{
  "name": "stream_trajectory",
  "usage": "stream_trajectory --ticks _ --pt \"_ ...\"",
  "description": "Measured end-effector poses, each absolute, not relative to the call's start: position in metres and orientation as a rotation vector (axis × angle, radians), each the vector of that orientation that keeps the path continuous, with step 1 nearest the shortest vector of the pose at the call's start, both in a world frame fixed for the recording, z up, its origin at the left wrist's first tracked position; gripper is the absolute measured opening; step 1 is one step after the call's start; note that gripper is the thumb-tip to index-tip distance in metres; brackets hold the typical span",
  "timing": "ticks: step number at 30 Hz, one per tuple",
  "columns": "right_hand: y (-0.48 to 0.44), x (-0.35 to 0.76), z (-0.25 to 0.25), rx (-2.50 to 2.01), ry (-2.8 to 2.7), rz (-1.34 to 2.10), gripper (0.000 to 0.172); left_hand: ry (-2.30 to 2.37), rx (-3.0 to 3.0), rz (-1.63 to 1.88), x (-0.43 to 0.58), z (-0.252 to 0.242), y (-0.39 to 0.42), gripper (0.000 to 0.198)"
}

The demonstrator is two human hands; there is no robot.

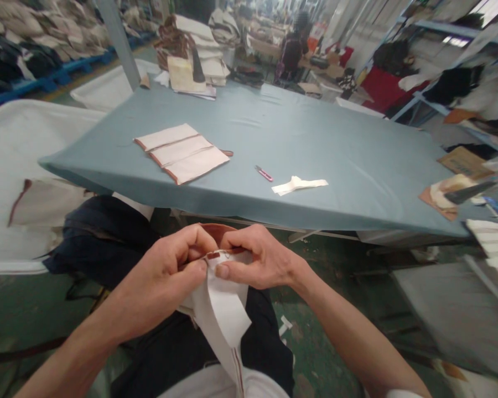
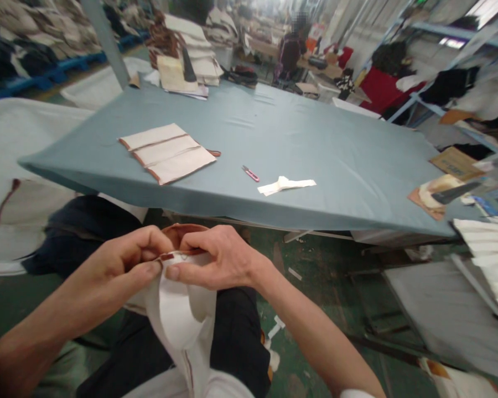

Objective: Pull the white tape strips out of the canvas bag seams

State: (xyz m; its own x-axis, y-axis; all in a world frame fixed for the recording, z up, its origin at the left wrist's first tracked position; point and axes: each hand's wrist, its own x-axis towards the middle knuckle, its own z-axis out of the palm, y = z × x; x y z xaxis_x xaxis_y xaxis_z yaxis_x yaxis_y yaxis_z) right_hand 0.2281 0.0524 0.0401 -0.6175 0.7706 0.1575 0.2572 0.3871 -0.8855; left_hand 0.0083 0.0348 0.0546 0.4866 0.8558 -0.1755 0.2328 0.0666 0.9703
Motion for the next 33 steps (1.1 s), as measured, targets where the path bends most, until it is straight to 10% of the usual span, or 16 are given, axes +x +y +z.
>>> stream_trajectory --ticks 20,33 --pt "0.033 0.204 0.027 -0.760 -1.218 2.031 0.057 0.894 2.122 1.045 -0.004 0.020 0.026 0.028" --pt "0.016 0.192 0.032 -0.924 -1.249 1.758 0.068 0.769 2.128 1.347 -0.004 -0.015 0.026 0.043"
